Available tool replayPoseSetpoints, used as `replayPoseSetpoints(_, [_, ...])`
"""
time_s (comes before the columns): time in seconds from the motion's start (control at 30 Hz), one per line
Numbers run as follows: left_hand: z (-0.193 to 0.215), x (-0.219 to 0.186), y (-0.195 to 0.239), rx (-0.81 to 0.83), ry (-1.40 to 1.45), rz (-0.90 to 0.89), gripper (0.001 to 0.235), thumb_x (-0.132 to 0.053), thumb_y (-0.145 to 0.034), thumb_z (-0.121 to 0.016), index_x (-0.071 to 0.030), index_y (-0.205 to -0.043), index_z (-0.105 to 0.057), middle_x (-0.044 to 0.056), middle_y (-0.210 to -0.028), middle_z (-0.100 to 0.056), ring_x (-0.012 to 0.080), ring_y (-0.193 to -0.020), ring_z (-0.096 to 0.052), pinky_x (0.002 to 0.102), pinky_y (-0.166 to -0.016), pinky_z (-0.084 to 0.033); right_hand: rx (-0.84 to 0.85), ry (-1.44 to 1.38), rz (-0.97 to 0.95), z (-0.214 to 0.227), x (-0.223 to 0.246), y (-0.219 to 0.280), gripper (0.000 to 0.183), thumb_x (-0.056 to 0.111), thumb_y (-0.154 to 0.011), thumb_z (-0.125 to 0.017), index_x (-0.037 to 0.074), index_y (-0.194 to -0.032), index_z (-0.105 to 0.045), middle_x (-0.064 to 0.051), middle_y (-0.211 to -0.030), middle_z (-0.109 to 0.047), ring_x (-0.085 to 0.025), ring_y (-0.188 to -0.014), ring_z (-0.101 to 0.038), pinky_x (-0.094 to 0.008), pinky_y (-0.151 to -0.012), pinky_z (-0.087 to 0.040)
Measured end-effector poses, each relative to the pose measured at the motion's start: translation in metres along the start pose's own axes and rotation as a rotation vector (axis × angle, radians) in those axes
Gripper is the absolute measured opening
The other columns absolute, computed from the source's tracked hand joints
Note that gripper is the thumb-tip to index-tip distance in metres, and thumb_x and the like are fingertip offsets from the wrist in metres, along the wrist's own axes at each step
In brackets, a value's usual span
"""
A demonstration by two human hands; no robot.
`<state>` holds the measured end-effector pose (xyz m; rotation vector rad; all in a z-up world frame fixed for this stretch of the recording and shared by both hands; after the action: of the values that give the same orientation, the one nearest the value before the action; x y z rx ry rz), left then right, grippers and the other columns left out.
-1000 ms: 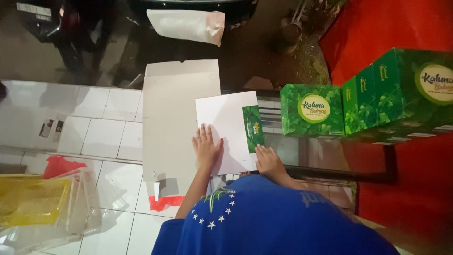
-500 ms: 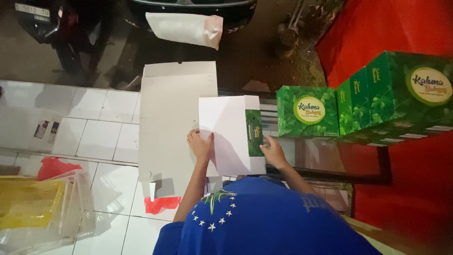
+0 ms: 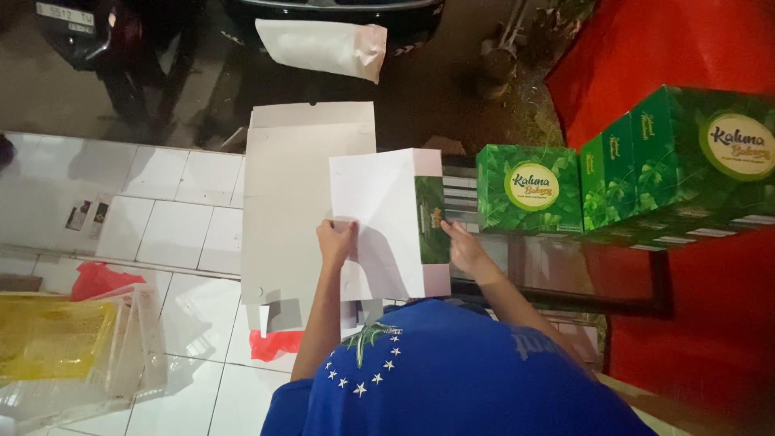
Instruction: Assembling cardboard cake boxes by folding them into shape.
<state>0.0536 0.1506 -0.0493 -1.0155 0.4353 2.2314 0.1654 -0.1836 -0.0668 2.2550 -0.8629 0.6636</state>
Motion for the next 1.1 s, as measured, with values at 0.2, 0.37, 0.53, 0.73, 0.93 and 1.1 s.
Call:
replayPoseSetpoints(0.2, [0.014,-0.007,-0.004,0.040,0.045,0.077,0.057,-0.035,-0.080,-0.083,0.006,-0.113,-0.061,0.027,-0.116,-0.063,0.0420,-0.107,-0.063,0.048,-0.093,-0.051,-0.008,0.063,-0.052,-0.043,0.012,0.005,0.040,0.023,-0.097,-0.066,0.008,-0.132,-0.053,-0.007,-0.125,-0.064,-0.020,-0.115,-0.063,-0.037,-0.098,-0.053])
replayPoseSetpoints(0.37, [0.016,-0.041,0.016,0.070,0.038,-0.050,0.054,-0.034,-0.089,-0.077,0.005,-0.121,-0.061,0.028,-0.121,-0.063,0.0425,-0.112,-0.063,0.047,-0.096,-0.051,-0.143,0.396,0.014,-0.015,0.000,-0.021,0.055,0.032,-0.096,-0.067,0.006,-0.141,-0.049,-0.014,-0.125,-0.067,-0.024,-0.112,-0.066,-0.038,-0.097,-0.054])
replayPoseSetpoints(0.53, [0.025,-0.058,0.039,0.236,0.117,0.145,0.056,-0.034,-0.092,-0.065,0.000,-0.136,-0.057,0.024,-0.131,-0.071,0.0356,-0.120,-0.069,0.042,-0.102,-0.053,-0.337,1.231,0.321,0.005,0.022,-0.025,0.077,0.042,-0.095,-0.072,0.002,-0.151,-0.037,-0.022,-0.126,-0.063,-0.027,-0.115,-0.060,-0.040,-0.097,-0.049])
replayPoseSetpoints(0.73, [0.054,-0.173,0.100,0.993,1.019,0.050,0.076,-0.044,-0.099,-0.057,-0.006,-0.159,-0.033,0.014,-0.159,-0.043,0.0325,-0.144,-0.044,0.048,-0.114,-0.040,-0.088,0.897,0.163,-0.025,0.058,0.005,0.061,0.050,-0.104,-0.047,0.001,-0.138,-0.060,-0.014,-0.122,-0.071,-0.025,-0.109,-0.066,-0.040,-0.095,-0.054])
replayPoseSetpoints(0.93, [-0.006,-0.027,0.043,0.063,-0.324,-0.296,0.074,-0.049,-0.095,-0.077,0.001,-0.142,-0.049,0.022,-0.150,-0.046,0.0420,-0.144,-0.043,0.055,-0.118,-0.038,-0.127,0.358,0.138,-0.028,0.146,0.077,0.063,0.051,-0.109,-0.043,0.004,-0.148,-0.056,-0.014,-0.122,-0.065,-0.024,-0.107,-0.061,-0.044,-0.092,-0.051])
replayPoseSetpoints(1.1, [0.029,-0.033,0.057,0.051,-0.271,0.244,0.102,-0.039,-0.070,-0.091,-0.004,-0.151,-0.041,0.024,-0.147,-0.042,0.0486,-0.127,-0.047,0.053,-0.101,-0.048,-0.254,0.487,0.170,0.017,0.199,0.107,0.072,0.058,-0.108,-0.044,-0.003,-0.141,-0.060,-0.024,-0.115,-0.068,-0.029,-0.099,-0.066,-0.042,-0.089,-0.054])
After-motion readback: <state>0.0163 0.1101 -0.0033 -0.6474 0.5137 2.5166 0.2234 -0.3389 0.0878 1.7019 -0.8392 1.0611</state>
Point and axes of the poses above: each hand's wrist, its own y-axis away from the middle knuckle, its own z-axis out of the back of the hand, x = y × z, the point moved 6 cm from there along -y, towards the middle knuckle
